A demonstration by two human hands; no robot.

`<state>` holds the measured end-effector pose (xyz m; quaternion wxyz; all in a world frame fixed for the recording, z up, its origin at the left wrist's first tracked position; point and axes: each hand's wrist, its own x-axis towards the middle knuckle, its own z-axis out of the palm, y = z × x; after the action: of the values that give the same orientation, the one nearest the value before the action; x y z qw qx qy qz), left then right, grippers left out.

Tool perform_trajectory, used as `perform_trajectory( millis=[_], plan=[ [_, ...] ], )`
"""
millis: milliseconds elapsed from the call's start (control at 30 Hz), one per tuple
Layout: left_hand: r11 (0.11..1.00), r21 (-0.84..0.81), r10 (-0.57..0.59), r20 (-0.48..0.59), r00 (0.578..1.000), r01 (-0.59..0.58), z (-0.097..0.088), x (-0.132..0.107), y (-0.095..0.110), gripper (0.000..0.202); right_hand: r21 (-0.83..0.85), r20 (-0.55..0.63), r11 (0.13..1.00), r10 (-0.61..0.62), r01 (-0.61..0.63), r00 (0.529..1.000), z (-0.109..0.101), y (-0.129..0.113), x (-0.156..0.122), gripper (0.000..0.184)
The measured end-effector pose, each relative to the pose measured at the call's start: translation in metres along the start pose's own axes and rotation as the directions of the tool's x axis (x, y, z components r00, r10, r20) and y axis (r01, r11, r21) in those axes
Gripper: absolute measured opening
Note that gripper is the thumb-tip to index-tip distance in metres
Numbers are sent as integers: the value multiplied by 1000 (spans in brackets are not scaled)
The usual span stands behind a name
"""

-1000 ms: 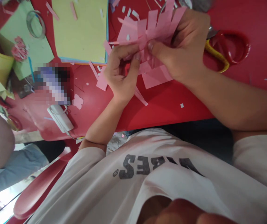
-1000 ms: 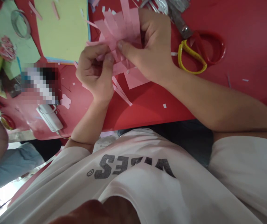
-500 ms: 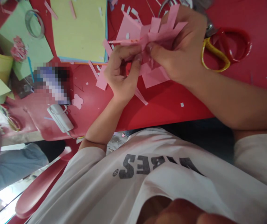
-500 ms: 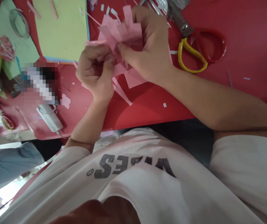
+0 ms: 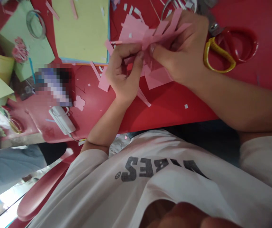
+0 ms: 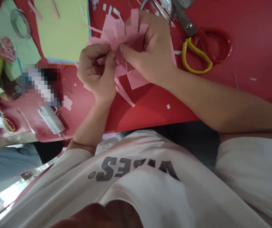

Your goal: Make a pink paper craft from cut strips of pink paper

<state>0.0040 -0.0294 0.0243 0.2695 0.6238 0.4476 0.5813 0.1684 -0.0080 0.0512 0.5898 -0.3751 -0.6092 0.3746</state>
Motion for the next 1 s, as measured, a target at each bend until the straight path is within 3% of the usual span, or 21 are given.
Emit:
perform_trajectory(
  millis=[133,300,500,733,1000],
  plan=[
    [1000,28,11,-11,1000,-11,1,1,2,26,-24,-14,1000,-21,21,1000,4,4,-3,6],
    [992,22,123,0,992,-123,0,2,0,16,-58,-31,998,-4,2,1000,1,11,-4,3],
    [998,-33,54,-42,998,-55,3,1,6,13,2,-42,1000,-22,22,999,1,11,-2,7],
    [997,-22,76,-50,996,-77,3,2,4,10,-30,-31,999,-19,19,999,-2,12,1,18],
    [997,-6,79,-57,995,-79,3,2,6,11,65,-46,994,-82,85,996,3,14,4,8]
  ],
)
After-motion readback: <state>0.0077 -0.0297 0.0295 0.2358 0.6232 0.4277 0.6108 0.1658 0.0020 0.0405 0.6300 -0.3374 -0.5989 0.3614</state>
